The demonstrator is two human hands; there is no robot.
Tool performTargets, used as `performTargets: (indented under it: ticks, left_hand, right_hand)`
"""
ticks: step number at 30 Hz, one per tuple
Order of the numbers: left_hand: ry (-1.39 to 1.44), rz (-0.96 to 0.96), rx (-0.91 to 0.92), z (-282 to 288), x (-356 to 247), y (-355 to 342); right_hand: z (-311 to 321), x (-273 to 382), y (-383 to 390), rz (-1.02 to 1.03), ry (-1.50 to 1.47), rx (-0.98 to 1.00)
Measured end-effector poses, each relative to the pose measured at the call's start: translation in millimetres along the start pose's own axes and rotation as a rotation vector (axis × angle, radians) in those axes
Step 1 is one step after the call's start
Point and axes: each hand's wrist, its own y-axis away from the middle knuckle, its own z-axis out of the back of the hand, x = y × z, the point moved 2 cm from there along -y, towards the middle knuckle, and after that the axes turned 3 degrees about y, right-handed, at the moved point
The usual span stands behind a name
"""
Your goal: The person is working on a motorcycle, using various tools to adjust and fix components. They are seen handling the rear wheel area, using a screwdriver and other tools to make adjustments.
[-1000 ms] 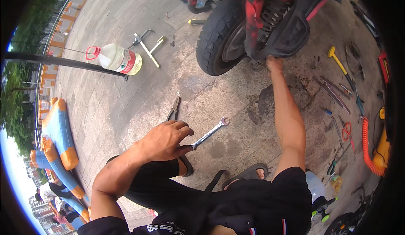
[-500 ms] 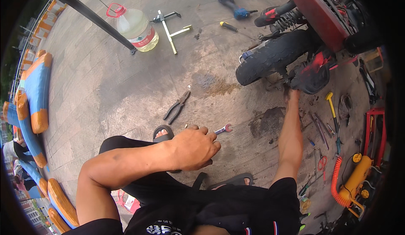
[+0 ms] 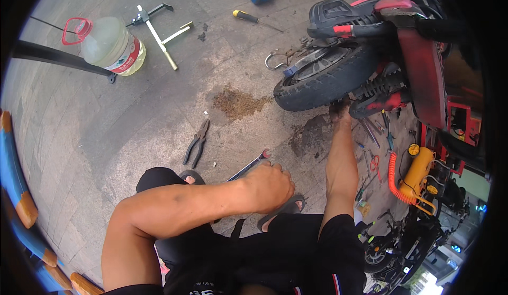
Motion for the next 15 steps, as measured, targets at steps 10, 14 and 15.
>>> performTargets:
  ticks: [10,14,15]
  left_hand:
    - [0.103,0.085,0.219,5,53,-18]
    - [0.183,0.2,0.209,19,57,-25]
    - [0.145,0.243,0.182,25,62,-20]
  right_hand:
    - [-7,9,22,-0.149,0.099,0.086]
    - [1,6,11,-0.167,0.123,-0.057]
    - [3,7,10,-0.175,0.081,-0.127]
